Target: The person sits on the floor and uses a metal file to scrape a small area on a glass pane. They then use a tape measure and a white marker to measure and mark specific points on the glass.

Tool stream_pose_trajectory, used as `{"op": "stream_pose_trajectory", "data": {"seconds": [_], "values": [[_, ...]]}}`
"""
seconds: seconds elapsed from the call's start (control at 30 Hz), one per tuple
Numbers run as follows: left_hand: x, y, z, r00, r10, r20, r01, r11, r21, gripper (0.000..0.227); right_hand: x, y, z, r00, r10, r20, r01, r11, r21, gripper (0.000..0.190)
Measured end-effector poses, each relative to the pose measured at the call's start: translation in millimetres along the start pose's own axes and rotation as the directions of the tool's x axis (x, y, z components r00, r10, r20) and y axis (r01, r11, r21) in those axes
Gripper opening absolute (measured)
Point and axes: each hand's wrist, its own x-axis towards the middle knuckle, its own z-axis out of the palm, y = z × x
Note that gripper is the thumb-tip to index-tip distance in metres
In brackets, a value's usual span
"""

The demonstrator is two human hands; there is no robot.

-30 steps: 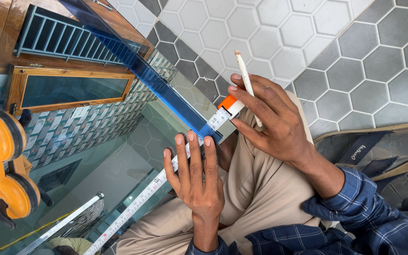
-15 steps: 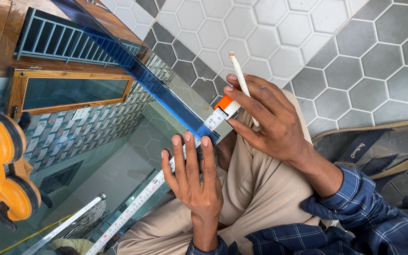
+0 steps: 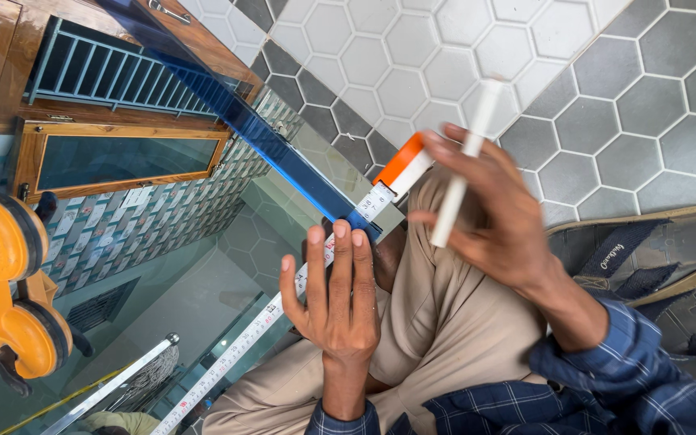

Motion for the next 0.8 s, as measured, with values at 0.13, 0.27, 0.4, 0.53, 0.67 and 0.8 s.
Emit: {"op": "stream_pose_trajectory", "data": {"seconds": [0.13,0.27,0.4,0.53,0.67,0.8], "values": [[5,-6,2,0.999,0.034,-0.028,-0.035,0.999,-0.039,0.019,3,-11,-15,0.970,0.151,-0.190,-0.142,0.988,0.058,0.024],[8,-9,-1,0.997,0.077,-0.018,-0.078,0.995,-0.063,0.017,4,-26,-24,0.977,0.018,-0.213,-0.015,1.000,0.019,0.025],[12,-8,0,0.996,0.084,-0.004,-0.084,0.984,-0.159,0.017,12,-36,-28,0.995,-0.049,-0.092,0.061,0.990,0.128,0.013],[15,-9,-2,0.995,0.098,0.017,-0.092,0.970,-0.226,0.022,20,-43,-24,0.998,0.025,0.051,-0.030,0.995,0.095,0.013],[16,-9,-1,0.994,0.108,0.024,-0.100,0.970,-0.222,0.024,27,-44,-20,0.994,0.019,0.104,-0.030,0.994,0.104,0.014],[15,-11,0,0.991,0.131,0.020,-0.123,0.963,-0.238,0.026,28,-45,-16,0.994,0.022,0.107,-0.035,0.991,0.126,0.016]]}}
